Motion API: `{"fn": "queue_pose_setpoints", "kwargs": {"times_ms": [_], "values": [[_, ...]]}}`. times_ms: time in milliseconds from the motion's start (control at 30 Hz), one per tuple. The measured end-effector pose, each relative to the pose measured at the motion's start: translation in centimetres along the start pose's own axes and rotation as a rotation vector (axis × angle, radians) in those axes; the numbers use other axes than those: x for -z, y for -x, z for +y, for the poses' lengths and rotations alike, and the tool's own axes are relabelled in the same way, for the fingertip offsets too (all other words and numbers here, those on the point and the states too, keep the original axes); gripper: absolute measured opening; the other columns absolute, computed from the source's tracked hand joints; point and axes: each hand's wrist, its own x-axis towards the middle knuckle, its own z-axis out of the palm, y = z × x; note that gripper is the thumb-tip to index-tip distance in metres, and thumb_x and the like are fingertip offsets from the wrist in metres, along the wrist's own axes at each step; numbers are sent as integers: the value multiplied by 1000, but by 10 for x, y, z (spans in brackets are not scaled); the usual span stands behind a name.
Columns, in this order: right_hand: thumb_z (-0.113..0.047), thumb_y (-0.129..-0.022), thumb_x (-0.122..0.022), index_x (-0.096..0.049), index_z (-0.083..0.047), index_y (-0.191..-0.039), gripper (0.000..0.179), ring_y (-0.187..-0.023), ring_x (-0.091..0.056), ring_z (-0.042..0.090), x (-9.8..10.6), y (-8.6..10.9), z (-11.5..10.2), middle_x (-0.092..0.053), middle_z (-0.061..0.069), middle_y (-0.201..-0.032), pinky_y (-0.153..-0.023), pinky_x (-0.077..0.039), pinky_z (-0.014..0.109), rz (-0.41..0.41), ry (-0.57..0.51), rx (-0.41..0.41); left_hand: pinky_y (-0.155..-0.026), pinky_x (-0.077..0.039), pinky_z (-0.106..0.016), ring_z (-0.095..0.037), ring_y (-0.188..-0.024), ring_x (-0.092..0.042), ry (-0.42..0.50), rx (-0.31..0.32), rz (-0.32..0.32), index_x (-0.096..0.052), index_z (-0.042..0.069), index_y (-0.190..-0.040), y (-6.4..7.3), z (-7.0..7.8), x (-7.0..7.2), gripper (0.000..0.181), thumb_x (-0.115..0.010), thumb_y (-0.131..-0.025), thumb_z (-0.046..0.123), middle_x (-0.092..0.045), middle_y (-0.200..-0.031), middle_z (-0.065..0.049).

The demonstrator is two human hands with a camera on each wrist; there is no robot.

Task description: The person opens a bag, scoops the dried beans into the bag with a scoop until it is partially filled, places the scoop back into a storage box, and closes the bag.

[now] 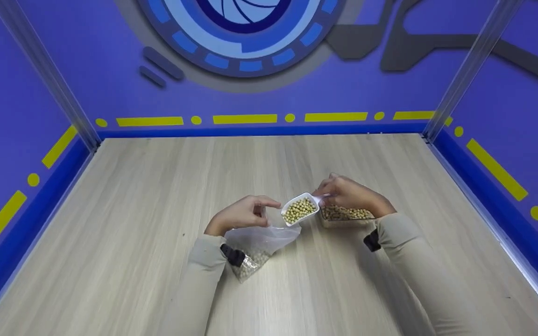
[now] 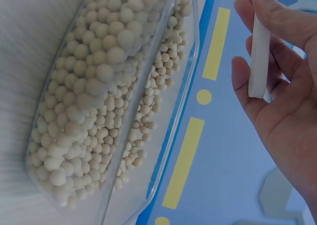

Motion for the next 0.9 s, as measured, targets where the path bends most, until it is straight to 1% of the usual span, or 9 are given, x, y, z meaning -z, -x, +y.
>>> {"fn": "queue_pose_setpoints", "kwargs": {"times_ms": [133, 433, 733, 900], "values": [[-11, -84, -71, -76, -8, -105, 22, -89, -52, 19, 1, 0, 0, -73, 5, -100, -78, -39, 30, -3, 9, 4, -61, -40, -18, -5, -69, -49, 0, -1, -8, -58, -2, -130, 0, 0, 0, 49, -62, -81, -4, -56, -128, -25], [-10, -83, -71, -76, -8, -104, 21, -88, -54, 20, 3, -2, -4, -74, 6, -97, -79, -38, 31, -6, 18, 34, -62, -40, -18, -6, -69, -49, -6, 1, -10, -58, -3, -130, 0, 0, -1, 50, -62, -80, -4, -56, -130, -21], [-7, -82, -71, -75, -4, -104, 23, -87, -55, 22, 4, -5, -5, -74, 7, -95, -81, -39, 34, -21, 43, 60, -62, -41, -18, -6, -69, -50, -10, 3, -13, -57, -2, -131, 0, 0, 0, 50, -62, -81, -4, -56, -130, -24], [-6, -81, -71, -75, -3, -103, 23, -87, -57, 23, 5, -5, -6, -73, 8, -94, -82, -40, 37, -20, 47, 73, -61, -41, -18, -5, -69, -51, -8, -2, -9, -58, -2, -130, 0, 0, 0, 50, -63, -80, -3, -57, -129, -22]]}}
